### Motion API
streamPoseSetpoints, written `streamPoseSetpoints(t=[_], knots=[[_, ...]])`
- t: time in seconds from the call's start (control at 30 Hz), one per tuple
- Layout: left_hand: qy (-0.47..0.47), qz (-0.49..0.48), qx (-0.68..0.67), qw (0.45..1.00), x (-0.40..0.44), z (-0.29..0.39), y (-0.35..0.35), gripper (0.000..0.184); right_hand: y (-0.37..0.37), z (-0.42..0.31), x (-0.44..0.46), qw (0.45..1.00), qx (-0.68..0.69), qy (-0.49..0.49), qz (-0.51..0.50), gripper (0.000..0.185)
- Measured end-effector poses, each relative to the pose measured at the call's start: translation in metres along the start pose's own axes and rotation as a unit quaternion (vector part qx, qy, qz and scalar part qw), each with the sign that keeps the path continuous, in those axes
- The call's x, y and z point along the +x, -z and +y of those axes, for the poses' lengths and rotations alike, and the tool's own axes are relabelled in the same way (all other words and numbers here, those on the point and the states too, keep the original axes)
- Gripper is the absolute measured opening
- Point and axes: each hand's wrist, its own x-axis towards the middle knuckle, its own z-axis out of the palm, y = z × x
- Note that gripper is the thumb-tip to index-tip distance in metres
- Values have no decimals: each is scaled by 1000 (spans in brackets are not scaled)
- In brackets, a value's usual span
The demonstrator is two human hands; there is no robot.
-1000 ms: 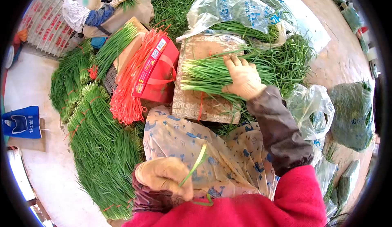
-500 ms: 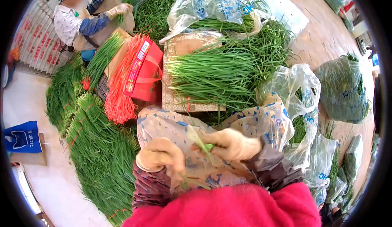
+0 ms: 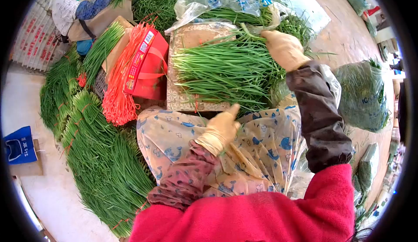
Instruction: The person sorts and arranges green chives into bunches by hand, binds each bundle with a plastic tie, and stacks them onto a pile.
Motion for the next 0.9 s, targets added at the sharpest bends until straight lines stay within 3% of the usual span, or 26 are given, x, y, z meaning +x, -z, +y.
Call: streamPoseSetpoints(t=[0.03, 0.07, 0.1, 0.23, 0.37, 0.47, 0.5, 0.63, 0.73, 0.77, 0.83, 0.9], knots=[[100, -26, -36, 994, 8, -11, 6, 43, -8, -14, 11, 1000, 3, 25, 6, 32], [120, 56, 13, 991, 15, -40, -4, 31, -22, -26, 27, 999, 1, 38, -17, 33], [209, 28, 47, 976, 22, -61, 0, 31, -26, -41, 35, 998, 15, 61, -29, 33], [382, -29, 64, 922, 47, -113, 11, 46, -66, -94, 73, 987, 82, 138, -31, 32], [419, -45, 44, 906, 72, -146, -10, 53, -95, -127, 97, 979, 75, 170, -83, 27], [432, -51, -104, 894, 89, -185, -35, 60, -108, -130, 103, 954, 124, 239, -133, 37], [428, -46, -130, 893, 93, -181, -30, 56, -112, -128, 105, 939, 183, 246, -153, 47], [378, -40, -242, 893, 108, -164, -11, 40, -106, -102, 101, 930, 264, 193, -169, 59], [379, 16, -406, 831, 116, -155, -4, 42, -109, -70, 85, 938, 275, 211, -16, 54], [393, 20, -416, 820, 118, -145, 3, 42, -107, -61, 74, 944, 279, 175, 22, 47], [367, -41, -433, 822, 123, -157, 3, 40, -82, -43, 42, 937, 332, 72, -78, 40], [347, -70, -402, 845, 125, -159, 8, 38, -87, -32, 1, 928, 361, -9, -91, 32]])
